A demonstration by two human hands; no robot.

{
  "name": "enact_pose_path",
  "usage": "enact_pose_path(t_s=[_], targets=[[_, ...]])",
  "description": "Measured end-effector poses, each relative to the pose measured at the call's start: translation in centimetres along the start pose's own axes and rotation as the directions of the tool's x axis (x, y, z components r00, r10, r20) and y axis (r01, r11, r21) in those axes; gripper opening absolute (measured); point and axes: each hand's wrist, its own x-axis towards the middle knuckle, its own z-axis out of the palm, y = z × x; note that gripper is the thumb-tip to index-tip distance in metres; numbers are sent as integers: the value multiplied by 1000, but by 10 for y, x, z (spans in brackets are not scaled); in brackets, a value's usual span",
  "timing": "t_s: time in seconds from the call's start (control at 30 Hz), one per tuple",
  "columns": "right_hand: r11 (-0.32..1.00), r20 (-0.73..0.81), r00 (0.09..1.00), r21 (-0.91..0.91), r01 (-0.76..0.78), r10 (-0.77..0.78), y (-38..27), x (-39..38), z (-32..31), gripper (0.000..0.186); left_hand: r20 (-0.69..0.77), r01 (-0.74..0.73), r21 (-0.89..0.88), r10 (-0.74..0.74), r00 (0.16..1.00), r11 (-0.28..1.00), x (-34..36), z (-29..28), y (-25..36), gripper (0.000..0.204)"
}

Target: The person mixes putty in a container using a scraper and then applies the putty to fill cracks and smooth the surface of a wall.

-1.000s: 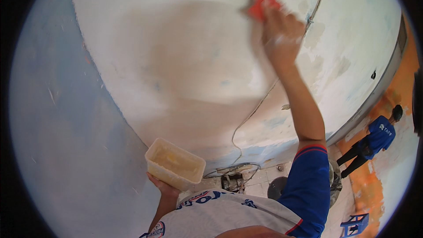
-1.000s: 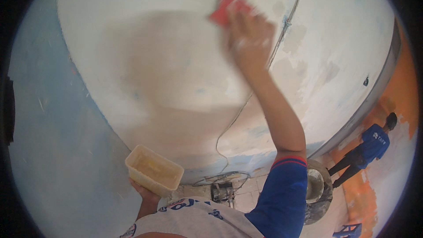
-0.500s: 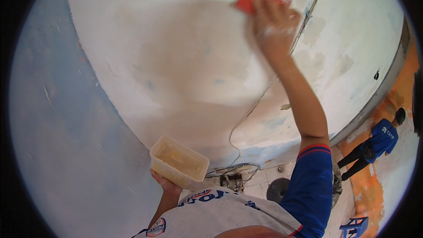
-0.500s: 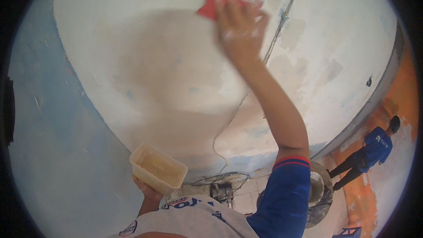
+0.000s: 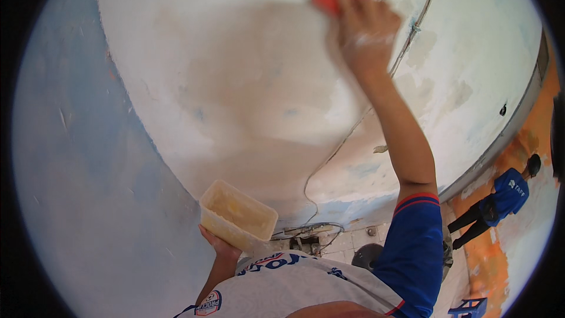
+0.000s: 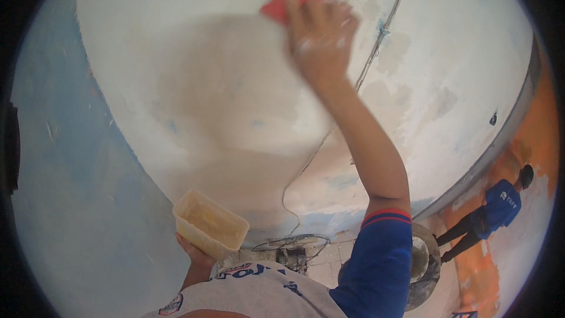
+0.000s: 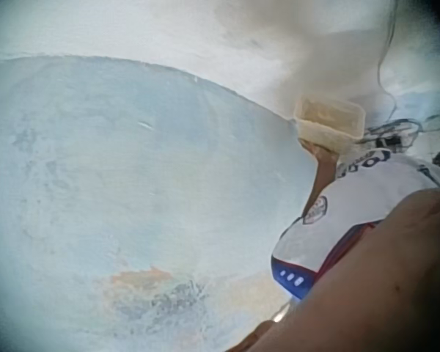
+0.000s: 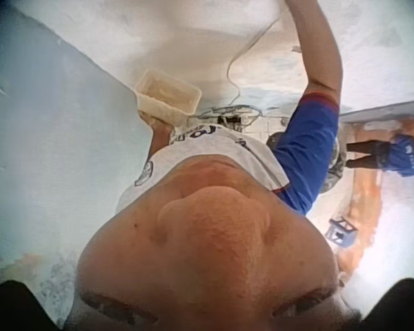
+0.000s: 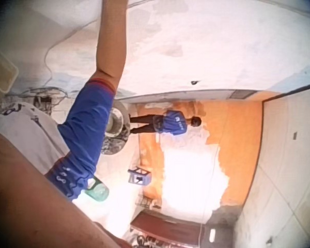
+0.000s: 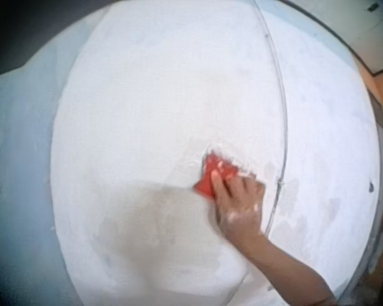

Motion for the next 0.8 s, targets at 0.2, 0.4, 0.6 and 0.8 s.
enact_pose_path(t_s=[0.2, 0.4, 0.6, 0.8], targets=[[774, 77, 908, 556, 304, -412, -94, -80, -55, 41, 73, -43, 12, 42, 996, 999, 3, 17, -3, 94], [988, -118, 989, 107, 107, -95, 5, 56, -21, 49, 26, -11, 5, 11, 1000, 1000, 12, 3, -5, 94], [955, 24, 983, 245, 168, -179, -47, 7, -15, 39, -8, -2, -20, 2, 1000, 1000, 16, 10, -7, 94], [909, 88, 954, 340, 241, -286, -59, 20, -59, 38, -57, -28, 22, 29, 998, 999, 7, 0, -2, 96]])
